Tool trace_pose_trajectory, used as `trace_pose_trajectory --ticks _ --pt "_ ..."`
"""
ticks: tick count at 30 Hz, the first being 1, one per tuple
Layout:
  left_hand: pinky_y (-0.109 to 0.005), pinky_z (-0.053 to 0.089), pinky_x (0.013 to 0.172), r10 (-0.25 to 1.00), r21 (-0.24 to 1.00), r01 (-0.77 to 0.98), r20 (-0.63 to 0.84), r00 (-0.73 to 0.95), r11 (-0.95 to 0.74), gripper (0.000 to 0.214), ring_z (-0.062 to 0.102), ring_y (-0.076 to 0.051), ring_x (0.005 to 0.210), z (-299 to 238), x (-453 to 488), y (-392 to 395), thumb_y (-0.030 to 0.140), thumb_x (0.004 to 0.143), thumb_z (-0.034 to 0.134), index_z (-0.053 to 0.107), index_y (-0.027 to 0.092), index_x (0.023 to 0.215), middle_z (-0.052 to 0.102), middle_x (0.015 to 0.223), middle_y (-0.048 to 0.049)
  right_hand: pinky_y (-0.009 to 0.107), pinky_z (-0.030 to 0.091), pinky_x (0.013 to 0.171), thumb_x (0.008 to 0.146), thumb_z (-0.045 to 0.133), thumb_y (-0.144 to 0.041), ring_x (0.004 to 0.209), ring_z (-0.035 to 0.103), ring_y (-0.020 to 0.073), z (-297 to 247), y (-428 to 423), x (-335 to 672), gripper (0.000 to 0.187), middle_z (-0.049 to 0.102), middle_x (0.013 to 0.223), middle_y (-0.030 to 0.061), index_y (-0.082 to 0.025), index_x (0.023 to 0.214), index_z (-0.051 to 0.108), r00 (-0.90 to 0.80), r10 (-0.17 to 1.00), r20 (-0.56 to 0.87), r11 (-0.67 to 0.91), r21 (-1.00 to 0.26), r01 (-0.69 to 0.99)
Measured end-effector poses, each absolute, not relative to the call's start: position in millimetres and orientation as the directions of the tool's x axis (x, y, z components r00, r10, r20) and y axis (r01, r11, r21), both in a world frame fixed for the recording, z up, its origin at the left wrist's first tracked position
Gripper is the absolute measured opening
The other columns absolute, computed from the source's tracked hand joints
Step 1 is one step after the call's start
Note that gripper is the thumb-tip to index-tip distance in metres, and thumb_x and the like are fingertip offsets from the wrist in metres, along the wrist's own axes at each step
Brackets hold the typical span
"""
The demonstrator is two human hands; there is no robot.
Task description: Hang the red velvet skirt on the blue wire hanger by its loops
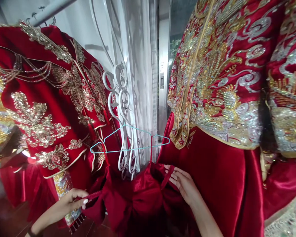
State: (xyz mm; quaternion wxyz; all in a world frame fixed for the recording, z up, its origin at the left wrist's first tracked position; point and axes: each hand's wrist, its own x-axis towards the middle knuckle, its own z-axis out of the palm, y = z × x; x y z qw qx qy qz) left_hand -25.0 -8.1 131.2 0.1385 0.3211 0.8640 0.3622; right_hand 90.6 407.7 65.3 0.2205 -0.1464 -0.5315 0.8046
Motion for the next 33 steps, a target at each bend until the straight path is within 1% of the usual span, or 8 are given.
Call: trace_pose_trajectory --ticks 5,9,12,16,18,21,26,33 --pt "-0.027 0.047 0.070 0.515 0.646 0.504 0.194 -0.835 0.573 0.023 0.061 -0.019 0.074 128.4 -33.1 -7.6 0.016 0.062 0.053 0.066 0.021 0.081 0.068 0.078 -0.0022 0.032 0.058 0.067 0.052 0.079 -0.032 0.084 0.067 0.0247 74.0 391.9 82.5 0.047 0.067 0.105 0.0020 -0.028 0.098 0.068 -0.740 0.672 -0.005 -0.283 -0.926 -0.251" --pt "-0.034 0.048 0.075 0.111 0.629 0.448 0.500 -0.859 0.636 0.020 0.062 -0.024 0.080 115.9 -43.3 -4.8 0.036 0.064 0.059 0.062 0.020 0.076 0.067 0.081 -0.0066 0.037 0.052 0.086 0.051 0.079 -0.037 0.098 0.062 0.0274 90.3 391.1 70.1 0.046 0.068 0.102 0.0047 -0.023 0.094 0.070 -0.709 0.687 0.158 -0.140 -0.929 -0.342" --pt "-0.033 0.048 0.060 -0.097 0.763 0.207 0.332 -0.938 0.613 0.032 0.060 -0.024 0.062 104.8 -47.7 -6.6 0.049 0.061 0.063 0.058 0.018 0.057 0.063 0.059 -0.0042 0.043 0.045 0.094 0.054 0.077 -0.041 0.105 0.057 0.0303 105.0 397.6 62.4 0.046 0.068 0.102 0.0072 -0.021 0.094 0.070 -0.681 0.677 0.278 -0.004 -0.924 -0.381" --pt "-0.033 0.052 0.064 0.006 0.998 -0.062 -0.062 -0.998 0.017 0.025 0.065 -0.022 0.066 98.6 -57.2 -8.0 0.041 0.061 0.068 0.064 0.016 0.060 0.068 0.060 -0.0050 0.046 0.044 0.093 0.056 0.074 -0.045 0.102 0.059 0.0321 121.9 407.0 56.9 0.048 0.069 0.098 0.0073 -0.019 0.097 0.070 -0.629 0.677 0.383 0.160 -0.910 -0.382" --pt "-0.034 0.054 0.073 0.035 0.953 -0.167 -0.163 -0.986 -0.253 0.018 0.067 -0.022 0.078 102.4 -63.9 -4.8 0.030 0.064 0.068 0.067 0.017 0.076 0.072 0.077 -0.0070 0.046 0.046 0.089 0.057 0.072 -0.045 0.098 0.060 0.0321 127.1 410.5 55.5 0.048 0.070 0.096 0.0070 -0.018 0.097 0.069 -0.586 0.696 0.415 0.235 -0.903 -0.360" --pt "-0.032 0.054 0.078 -0.003 0.891 -0.126 -0.142 -0.990 -0.436 0.025 0.067 -0.019 0.084 112.6 -77.6 5.3 0.020 0.069 0.064 0.066 0.018 0.093 0.071 0.092 -0.0072 0.043 0.051 0.082 0.058 0.070 -0.044 0.090 0.063 0.0300 130.8 414.8 53.2 0.045 0.071 0.093 0.0071 -0.015 0.093 0.070 -0.492 0.776 0.396 0.253 -0.909 -0.332" --pt "-0.022 0.053 0.075 -0.133 0.922 0.132 0.089 -0.987 -0.364 0.029 0.065 -0.015 0.087 126.6 -117.0 27.1 0.017 0.062 0.070 0.069 0.019 0.091 0.071 0.095 -0.0024 0.036 0.054 0.074 0.052 0.073 -0.039 0.075 0.066 0.0234 133.6 426.6 47.3 0.039 0.072 0.085 0.0059 -0.015 0.083 0.072 -0.422 0.857 0.296 0.115 -0.908 -0.404" --pt "-0.033 0.051 0.079 0.082 0.953 0.251 0.268 -0.960 -0.171 0.054 0.065 -0.018 0.080 147.6 -163.9 45.9 0.037 0.043 0.079 0.069 0.014 0.091 0.073 0.086 -0.0048 0.036 0.052 0.079 0.049 0.075 -0.042 0.084 0.064 0.0232 150.3 441.1 30.3 0.044 0.071 0.086 0.0068 -0.017 0.085 0.071 -0.473 0.786 0.398 0.166 -0.873 -0.458"
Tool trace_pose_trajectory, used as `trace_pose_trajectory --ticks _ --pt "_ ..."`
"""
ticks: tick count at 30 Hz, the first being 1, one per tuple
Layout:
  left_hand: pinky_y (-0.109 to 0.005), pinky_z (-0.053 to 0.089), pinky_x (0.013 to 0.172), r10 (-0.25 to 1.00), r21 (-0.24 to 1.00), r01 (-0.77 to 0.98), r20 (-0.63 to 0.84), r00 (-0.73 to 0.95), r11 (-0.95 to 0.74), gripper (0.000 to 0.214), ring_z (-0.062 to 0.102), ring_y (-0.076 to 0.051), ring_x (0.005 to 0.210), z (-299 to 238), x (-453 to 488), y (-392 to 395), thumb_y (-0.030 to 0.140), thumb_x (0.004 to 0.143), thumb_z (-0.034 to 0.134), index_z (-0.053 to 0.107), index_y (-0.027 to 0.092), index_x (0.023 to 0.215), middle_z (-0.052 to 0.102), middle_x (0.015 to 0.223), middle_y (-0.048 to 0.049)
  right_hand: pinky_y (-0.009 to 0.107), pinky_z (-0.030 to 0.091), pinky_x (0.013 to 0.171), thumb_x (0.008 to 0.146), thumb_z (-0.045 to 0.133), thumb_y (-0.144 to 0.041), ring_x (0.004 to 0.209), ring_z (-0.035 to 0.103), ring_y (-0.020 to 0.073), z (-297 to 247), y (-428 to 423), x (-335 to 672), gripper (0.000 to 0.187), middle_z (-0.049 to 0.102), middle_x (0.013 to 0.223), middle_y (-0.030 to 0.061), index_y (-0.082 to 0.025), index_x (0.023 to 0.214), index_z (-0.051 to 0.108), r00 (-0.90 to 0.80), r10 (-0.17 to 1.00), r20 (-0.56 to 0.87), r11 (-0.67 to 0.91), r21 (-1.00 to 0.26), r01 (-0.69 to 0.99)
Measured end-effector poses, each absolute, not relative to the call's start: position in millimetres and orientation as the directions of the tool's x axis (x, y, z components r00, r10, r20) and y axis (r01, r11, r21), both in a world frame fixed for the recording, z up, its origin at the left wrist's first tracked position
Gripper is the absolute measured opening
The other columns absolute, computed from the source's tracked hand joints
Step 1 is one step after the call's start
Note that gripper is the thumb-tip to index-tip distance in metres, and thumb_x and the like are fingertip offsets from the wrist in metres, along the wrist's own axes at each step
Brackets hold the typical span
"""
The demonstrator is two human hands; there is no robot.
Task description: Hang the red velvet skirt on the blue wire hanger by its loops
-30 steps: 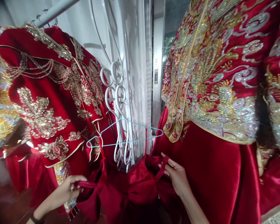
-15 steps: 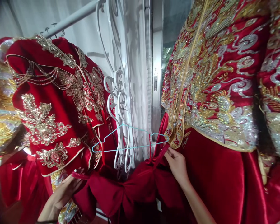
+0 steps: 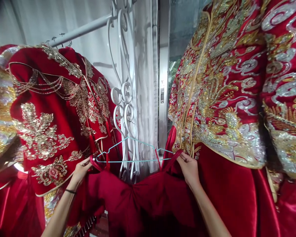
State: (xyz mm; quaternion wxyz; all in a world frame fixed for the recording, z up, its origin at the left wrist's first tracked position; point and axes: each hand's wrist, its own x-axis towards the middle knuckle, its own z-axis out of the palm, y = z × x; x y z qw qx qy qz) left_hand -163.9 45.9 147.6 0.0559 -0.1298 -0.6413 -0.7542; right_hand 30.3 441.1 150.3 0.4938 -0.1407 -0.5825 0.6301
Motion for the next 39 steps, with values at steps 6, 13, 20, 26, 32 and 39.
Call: trace_pose_trajectory --ticks 6,13,20,26,32,39 --pt "-0.028 0.049 0.065 0.345 0.947 0.321 0.306 -0.887 -0.015 0.038 0.061 -0.014 0.062 182.5 -163.1 62.6 0.038 0.050 0.075 0.069 0.012 0.077 0.071 0.066 -0.0028 0.029 0.048 0.059 0.058 0.065 -0.052 0.061 0.060 0.0172 185.2 445.7 19.7 0.045 0.066 0.062 0.0036 -0.013 0.079 0.071 -0.739 0.473 0.479 0.384 -0.867 -0.317" --pt "-0.023 0.041 0.053 0.564 0.692 0.638 0.393 -0.726 0.339 0.027 0.051 -0.011 0.053 203.9 -146.8 66.9 0.038 0.070 0.058 0.059 0.012 0.061 0.059 0.055 -0.0002 0.021 0.028 0.045 0.075 0.049 -0.041 0.044 0.040 0.0084 220.0 433.0 18.5 0.036 0.047 0.045 -0.0042 -0.013 0.058 0.063 -0.926 -0.021 0.378 0.742 -0.615 -0.268" --pt "-0.040 0.039 0.097 0.385 0.431 0.704 0.617 -0.686 0.564 0.055 0.048 -0.024 0.115 163.3 -129.2 44.0 0.035 0.074 0.053 0.039 0.019 0.125 0.050 0.126 -0.0124 0.034 0.043 0.083 0.074 0.052 -0.030 0.095 0.057 0.0227 174.7 427.8 24.5 0.046 0.065 0.102 0.0084 -0.018 0.118 0.055 -0.784 0.125 0.608 0.928 -0.351 -0.124" --pt "-0.039 0.043 0.092 0.233 0.456 0.469 0.483 -0.844 0.756 0.054 0.054 -0.026 0.106 138.2 -124.2 28.0 0.029 0.071 0.050 0.040 0.009 0.120 0.055 0.115 -0.0169 0.042 0.043 0.086 0.079 0.046 -0.039 0.101 0.056 0.0287 121.8 419.7 26.3 0.052 0.060 0.112 0.0171 -0.009 0.120 0.052 -0.534 0.540 0.651 0.833 -0.501 0.232" --pt "-0.025 0.046 0.065 0.223 0.304 0.277 0.202 -0.954 0.912 0.015 0.064 -0.019 0.073 175.4 -124.5 30.6 0.021 0.073 0.046 0.060 0.016 0.074 0.067 0.074 -0.0081 0.031 0.045 0.073 0.075 0.048 -0.016 0.083 0.062 0.0241 137.5 424.5 12.6 0.056 0.067 0.087 0.0125 -0.005 0.129 0.042 -0.680 0.607 0.411 0.780 -0.472 0.411" --pt "-0.024 0.046 0.064 0.285 0.123 0.313 0.200 -0.937 0.942 0.021 0.064 -0.019 0.074 211.8 -135.8 31.3 0.004 0.070 0.042 0.059 0.015 0.066 0.065 0.071 -0.0089 0.030 0.042 0.070 0.076 0.032 -0.001 0.076 0.058 0.0203 163.0 421.3 9.3 0.055 0.058 0.093 0.0124 -0.017 0.125 0.051 -0.655 0.445 0.611 0.895 -0.270 0.356"
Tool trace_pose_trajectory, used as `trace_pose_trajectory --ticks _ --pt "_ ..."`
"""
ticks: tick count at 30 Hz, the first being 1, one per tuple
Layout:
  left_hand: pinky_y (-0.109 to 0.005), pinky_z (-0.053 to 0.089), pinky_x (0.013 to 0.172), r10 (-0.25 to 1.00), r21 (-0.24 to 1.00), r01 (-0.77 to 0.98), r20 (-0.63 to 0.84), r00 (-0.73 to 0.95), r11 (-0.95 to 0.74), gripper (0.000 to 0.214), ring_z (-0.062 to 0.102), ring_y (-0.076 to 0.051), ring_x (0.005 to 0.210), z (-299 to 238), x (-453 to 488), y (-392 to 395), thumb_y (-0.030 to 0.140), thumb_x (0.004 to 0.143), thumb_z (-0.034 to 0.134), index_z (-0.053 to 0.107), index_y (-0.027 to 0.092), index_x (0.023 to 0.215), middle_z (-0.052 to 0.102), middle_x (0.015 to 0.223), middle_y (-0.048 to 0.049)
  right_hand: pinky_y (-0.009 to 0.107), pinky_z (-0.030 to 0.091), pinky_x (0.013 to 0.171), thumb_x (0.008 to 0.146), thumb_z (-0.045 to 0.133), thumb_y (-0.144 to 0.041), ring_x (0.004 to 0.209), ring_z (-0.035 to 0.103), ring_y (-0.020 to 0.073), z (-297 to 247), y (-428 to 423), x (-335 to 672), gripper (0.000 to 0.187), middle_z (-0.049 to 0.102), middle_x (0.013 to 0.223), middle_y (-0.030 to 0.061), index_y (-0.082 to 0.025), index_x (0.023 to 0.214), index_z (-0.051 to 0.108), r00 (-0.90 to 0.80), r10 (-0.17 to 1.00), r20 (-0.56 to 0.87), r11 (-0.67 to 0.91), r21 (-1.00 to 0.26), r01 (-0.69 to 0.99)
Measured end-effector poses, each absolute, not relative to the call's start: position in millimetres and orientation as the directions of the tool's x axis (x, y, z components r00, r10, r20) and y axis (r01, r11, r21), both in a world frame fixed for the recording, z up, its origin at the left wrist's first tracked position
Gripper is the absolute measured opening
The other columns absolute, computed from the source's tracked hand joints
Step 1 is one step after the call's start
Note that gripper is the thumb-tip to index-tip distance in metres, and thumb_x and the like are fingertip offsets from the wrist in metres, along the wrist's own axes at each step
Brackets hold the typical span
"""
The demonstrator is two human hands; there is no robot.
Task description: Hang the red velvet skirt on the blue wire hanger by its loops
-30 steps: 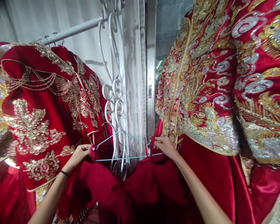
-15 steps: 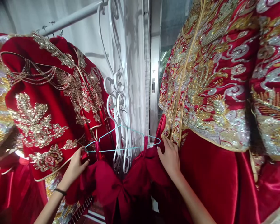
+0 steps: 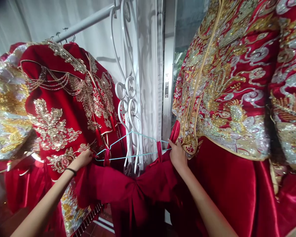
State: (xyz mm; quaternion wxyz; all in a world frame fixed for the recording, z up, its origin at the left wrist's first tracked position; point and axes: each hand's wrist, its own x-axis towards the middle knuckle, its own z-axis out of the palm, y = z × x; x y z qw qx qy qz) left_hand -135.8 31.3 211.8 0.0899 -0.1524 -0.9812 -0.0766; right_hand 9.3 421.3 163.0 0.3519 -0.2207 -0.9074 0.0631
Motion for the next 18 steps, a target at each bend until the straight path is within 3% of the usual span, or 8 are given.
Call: trace_pose_trajectory --ticks 6,9,14,18 --pt "-0.032 0.048 0.074 0.354 -0.059 0.355 0.327 -0.876 0.933 0.033 0.063 -0.021 0.083 243.3 -126.8 57.2 0.001 0.078 0.030 0.059 0.011 0.089 0.059 0.094 -0.0163 0.031 0.040 0.075 0.082 0.035 -0.003 0.082 0.050 0.0202 153.6 420.7 6.5 0.046 0.057 0.089 0.0070 -0.027 0.103 0.067 -0.710 0.275 0.648 0.960 -0.140 0.244" --pt "-0.034 0.047 0.079 0.450 -0.141 0.430 0.353 -0.820 0.892 0.035 0.060 -0.023 0.093 260.3 -116.8 77.8 0.003 0.080 0.029 0.061 0.011 0.092 0.056 0.101 -0.0166 0.031 0.040 0.075 0.082 0.038 -0.005 0.088 0.048 0.0219 151.4 414.7 8.2 0.043 0.058 0.099 0.0061 -0.030 0.096 0.069 -0.723 0.264 0.639 0.961 -0.109 0.255" --pt "-0.035 0.047 0.078 0.546 -0.195 0.511 0.344 -0.764 0.837 0.037 0.060 -0.024 0.091 270.1 -120.7 94.1 0.003 0.080 0.030 0.064 0.010 0.092 0.057 0.102 -0.0180 0.028 0.041 0.072 0.079 0.041 -0.004 0.087 0.053 0.0209 166.9 408.7 3.8 0.035 0.062 0.092 0.0083 -0.021 0.083 0.071 -0.734 0.351 0.582 0.936 -0.213 0.279" --pt "-0.025 0.046 0.077 0.691 -0.042 0.711 0.283 -0.665 0.702 0.040 0.061 -0.016 0.086 259.9 -133.6 86.1 0.002 0.078 0.034 0.066 0.021 0.092 0.061 0.090 -0.0075 0.024 0.042 0.074 0.072 0.040 0.000 0.084 0.061 0.0176 192.1 411.6 -13.8 0.037 0.069 0.086 0.0061 -0.018 0.078 0.071 -0.756 0.422 0.501 0.889 -0.394 0.236"
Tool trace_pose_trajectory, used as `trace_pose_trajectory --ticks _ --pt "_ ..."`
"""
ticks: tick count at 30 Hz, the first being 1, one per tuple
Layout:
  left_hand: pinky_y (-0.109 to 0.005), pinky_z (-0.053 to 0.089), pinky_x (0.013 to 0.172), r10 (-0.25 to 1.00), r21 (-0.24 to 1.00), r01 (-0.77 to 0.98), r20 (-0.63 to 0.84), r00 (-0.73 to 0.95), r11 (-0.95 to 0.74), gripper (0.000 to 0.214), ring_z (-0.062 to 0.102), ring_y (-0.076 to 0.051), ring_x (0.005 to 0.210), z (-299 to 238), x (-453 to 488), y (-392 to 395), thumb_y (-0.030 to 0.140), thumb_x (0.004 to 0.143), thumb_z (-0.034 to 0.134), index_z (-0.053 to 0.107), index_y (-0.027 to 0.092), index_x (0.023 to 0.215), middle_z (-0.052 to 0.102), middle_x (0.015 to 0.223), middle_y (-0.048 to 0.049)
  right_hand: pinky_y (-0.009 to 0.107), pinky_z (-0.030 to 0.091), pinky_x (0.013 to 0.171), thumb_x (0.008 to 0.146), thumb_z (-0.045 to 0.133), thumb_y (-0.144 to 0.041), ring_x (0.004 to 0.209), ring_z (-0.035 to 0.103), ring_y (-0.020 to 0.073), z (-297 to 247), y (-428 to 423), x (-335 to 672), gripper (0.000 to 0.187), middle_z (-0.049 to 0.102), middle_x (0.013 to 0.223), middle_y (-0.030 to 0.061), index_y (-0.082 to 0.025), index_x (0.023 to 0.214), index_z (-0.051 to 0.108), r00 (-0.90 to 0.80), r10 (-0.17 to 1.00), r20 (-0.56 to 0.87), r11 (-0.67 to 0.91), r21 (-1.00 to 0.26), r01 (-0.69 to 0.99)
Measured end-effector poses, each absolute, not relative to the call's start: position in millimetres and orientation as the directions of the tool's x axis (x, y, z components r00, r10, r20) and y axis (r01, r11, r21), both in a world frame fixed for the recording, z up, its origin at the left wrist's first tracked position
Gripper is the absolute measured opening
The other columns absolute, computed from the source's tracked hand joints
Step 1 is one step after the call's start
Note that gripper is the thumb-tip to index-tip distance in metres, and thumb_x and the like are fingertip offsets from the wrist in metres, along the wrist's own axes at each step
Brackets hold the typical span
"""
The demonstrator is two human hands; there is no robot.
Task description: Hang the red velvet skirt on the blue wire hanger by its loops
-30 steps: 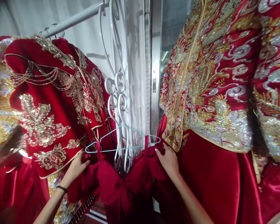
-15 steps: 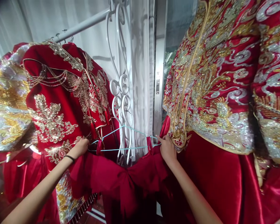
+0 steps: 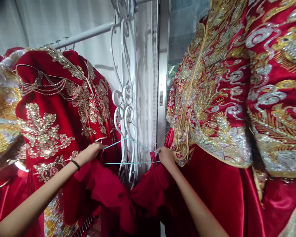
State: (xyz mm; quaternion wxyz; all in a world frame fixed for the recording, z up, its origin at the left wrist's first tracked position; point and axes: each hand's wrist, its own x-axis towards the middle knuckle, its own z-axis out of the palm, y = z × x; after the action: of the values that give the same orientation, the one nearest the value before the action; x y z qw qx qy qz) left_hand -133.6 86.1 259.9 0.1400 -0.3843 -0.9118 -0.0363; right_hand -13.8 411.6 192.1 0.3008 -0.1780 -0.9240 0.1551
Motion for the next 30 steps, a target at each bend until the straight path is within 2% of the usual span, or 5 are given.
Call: trace_pose_trajectory --ticks 4,13,18,25,30 --pt "-0.025 0.045 0.076 0.730 0.027 0.769 0.295 -0.617 0.639 0.036 0.061 -0.015 0.081 247.1 -128.3 82.6 0.001 0.076 0.036 0.066 0.019 0.081 0.061 0.085 -0.0062 0.026 0.044 0.073 0.075 0.038 -0.005 0.087 0.063 0.0203 210.9 407.5 -30.3 0.036 0.069 0.094 0.0102 -0.014 0.089 0.070 -0.697 0.497 0.517 0.851 -0.447 0.275" --pt "-0.030 0.048 0.069 0.637 -0.233 0.593 0.261 -0.725 0.771 0.028 0.061 -0.019 0.079 246.5 -98.8 105.9 0.000 0.076 0.038 0.064 0.011 0.073 0.057 0.097 -0.0132 0.027 0.043 0.071 0.078 0.039 -0.016 0.078 0.062 0.0226 210.6 381.5 -25.8 0.032 0.069 0.077 0.0122 -0.013 0.075 0.071 -0.666 0.440 0.602 0.881 -0.434 0.189" --pt "-0.029 0.047 0.080 0.559 -0.107 0.558 0.330 -0.761 0.823 0.035 0.062 -0.019 0.087 244.8 -111.6 94.3 -0.003 0.074 0.035 0.064 0.013 0.085 0.058 0.099 -0.0122 0.028 0.041 0.079 0.080 0.037 -0.013 0.083 0.059 0.0222 194.0 373.7 -20.3 0.034 0.069 0.089 0.0105 -0.012 0.091 0.069 -0.670 0.327 0.667 0.923 -0.378 0.074" --pt "-0.033 0.045 0.082 0.532 -0.015 0.569 0.373 -0.760 0.822 0.030 0.061 -0.021 0.086 251.6 -121.2 88.0 -0.002 0.075 0.034 0.060 0.013 0.079 0.063 0.087 -0.0133 0.036 0.043 0.072 0.080 0.032 -0.001 0.087 0.052 0.0276 192.0 329.7 -7.0 0.046 0.066 0.083 0.0146 -0.012 0.116 0.058 -0.585 0.352 0.731 0.936 -0.255 0.244" --pt "-0.026 0.045 0.075 0.595 0.028 0.653 0.383 -0.706 0.757 0.025 0.061 -0.016 0.080 252.3 -125.0 85.1 -0.001 0.073 0.038 0.056 0.016 0.075 0.063 0.081 -0.0074 0.038 0.041 0.080 0.086 0.037 -0.013 0.092 0.051 0.0250 210.0 251.7 -21.1 0.035 0.063 0.102 0.0104 -0.021 0.111 0.060 -0.594 0.021 0.804 0.988 -0.106 -0.109"
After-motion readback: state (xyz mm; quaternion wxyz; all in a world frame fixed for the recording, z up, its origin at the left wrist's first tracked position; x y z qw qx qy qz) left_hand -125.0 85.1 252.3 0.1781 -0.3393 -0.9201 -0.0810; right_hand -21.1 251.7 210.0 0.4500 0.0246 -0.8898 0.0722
